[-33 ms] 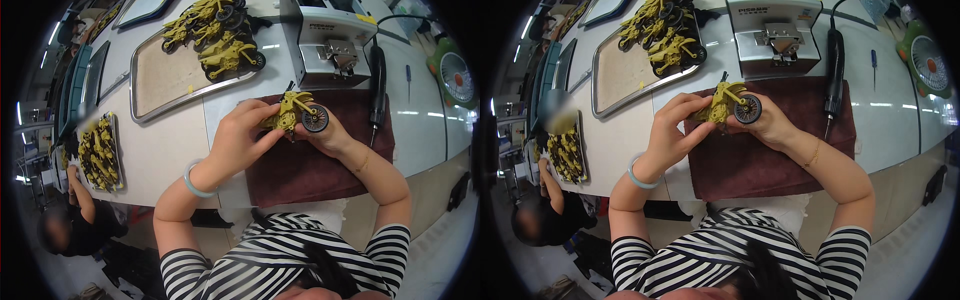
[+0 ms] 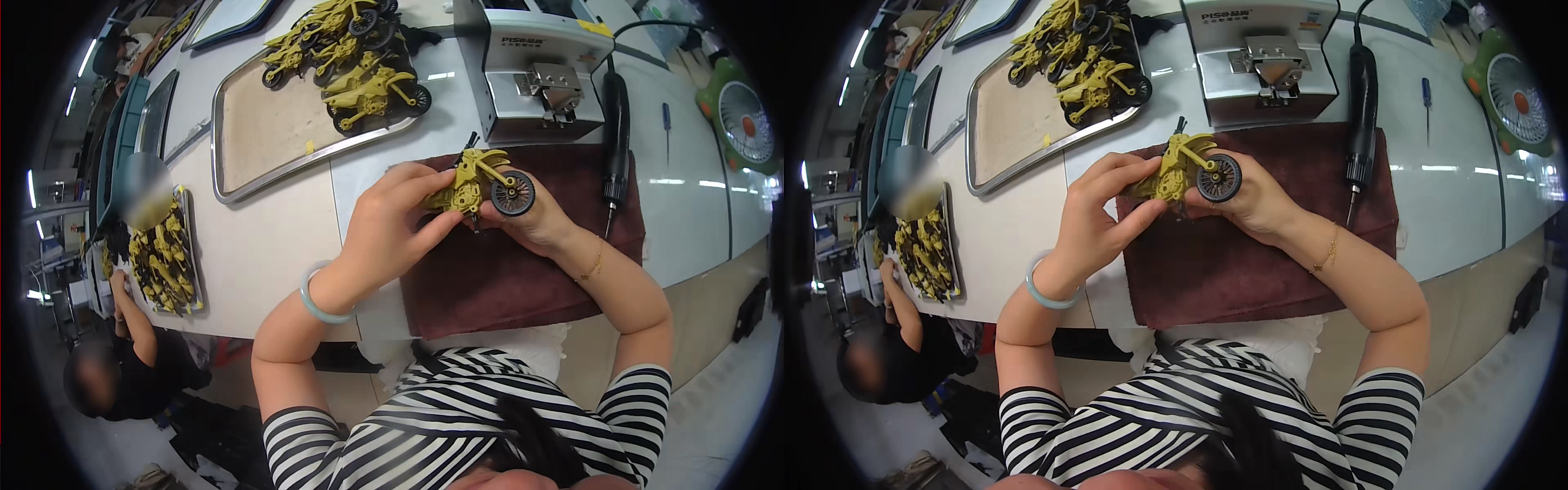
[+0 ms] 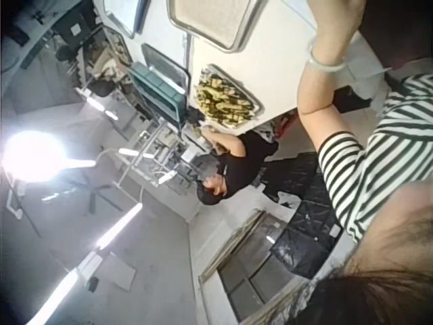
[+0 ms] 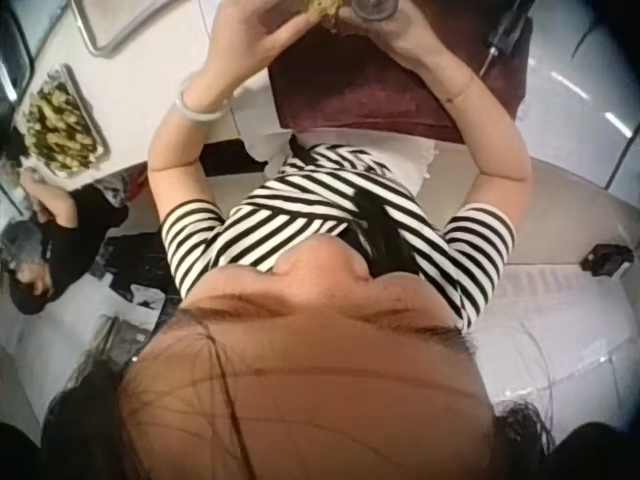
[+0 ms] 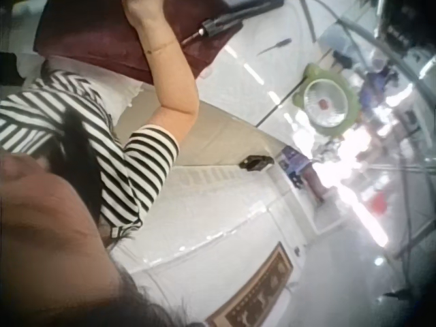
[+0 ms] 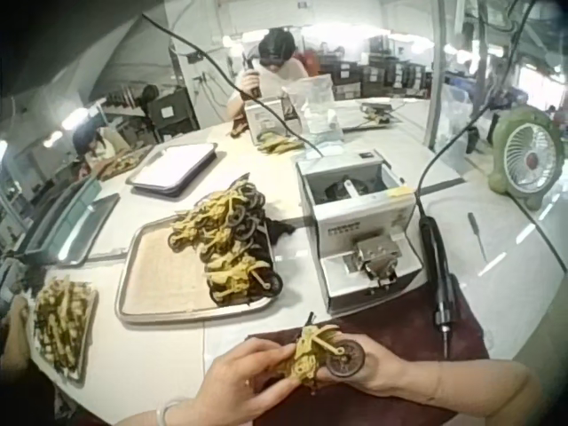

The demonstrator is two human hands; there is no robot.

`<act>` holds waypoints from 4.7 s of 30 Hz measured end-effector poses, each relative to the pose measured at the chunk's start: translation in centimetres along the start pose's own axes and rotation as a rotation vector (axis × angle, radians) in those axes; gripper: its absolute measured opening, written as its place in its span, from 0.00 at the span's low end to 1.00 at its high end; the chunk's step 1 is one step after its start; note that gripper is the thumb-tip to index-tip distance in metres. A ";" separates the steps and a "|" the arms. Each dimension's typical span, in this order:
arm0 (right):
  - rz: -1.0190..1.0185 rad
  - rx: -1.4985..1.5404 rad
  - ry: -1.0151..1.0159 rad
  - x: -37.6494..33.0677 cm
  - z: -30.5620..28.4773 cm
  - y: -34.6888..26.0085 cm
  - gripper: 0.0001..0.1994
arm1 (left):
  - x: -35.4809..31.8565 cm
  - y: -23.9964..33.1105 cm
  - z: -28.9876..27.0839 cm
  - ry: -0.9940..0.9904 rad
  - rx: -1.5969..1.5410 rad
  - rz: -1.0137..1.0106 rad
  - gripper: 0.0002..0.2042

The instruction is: Assembling and tightening components of a toy motorcycle using a power screwdriver.

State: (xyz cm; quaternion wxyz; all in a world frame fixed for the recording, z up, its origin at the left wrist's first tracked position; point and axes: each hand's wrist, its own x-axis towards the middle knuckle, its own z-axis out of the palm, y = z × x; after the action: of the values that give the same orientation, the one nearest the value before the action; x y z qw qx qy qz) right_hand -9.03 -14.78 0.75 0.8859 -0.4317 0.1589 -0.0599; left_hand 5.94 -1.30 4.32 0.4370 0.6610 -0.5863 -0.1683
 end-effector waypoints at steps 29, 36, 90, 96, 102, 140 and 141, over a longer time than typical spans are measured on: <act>0.022 0.064 -0.015 -0.4 -0.4 0.8 0.16 | -0.9 0.4 1.2 -0.004 0.087 0.093 0.12; -0.031 0.129 -0.197 -0.5 -1.9 0.7 0.22 | -0.1 0.3 0.7 -0.026 0.019 0.071 0.14; -0.187 -0.611 0.081 -1.3 0.7 -1.1 0.15 | -1.1 -1.2 1.2 -0.086 -0.537 -0.258 0.15; -0.201 -0.509 0.123 -1.5 0.5 -1.4 0.14 | -0.7 -1.5 1.4 -0.077 -0.837 -0.367 0.11; -0.217 -0.585 0.109 -1.5 0.0 -1.5 0.15 | -0.9 -2.4 1.5 -0.094 -0.743 -0.260 0.10; -0.189 -0.728 0.054 -1.3 -1.1 -1.3 0.14 | -1.1 -1.6 1.0 -0.243 -0.330 -0.225 0.13; -0.194 -0.723 0.048 -1.3 -1.0 -1.3 0.14 | -1.2 -1.5 0.9 -0.243 -0.329 -0.225 0.13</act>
State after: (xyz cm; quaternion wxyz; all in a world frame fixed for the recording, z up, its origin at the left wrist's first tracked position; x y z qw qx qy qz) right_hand -10.52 -15.97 1.47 0.6625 -0.7281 0.1488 -0.0936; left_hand 5.90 -0.68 2.29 0.4436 0.6169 -0.5217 -0.3878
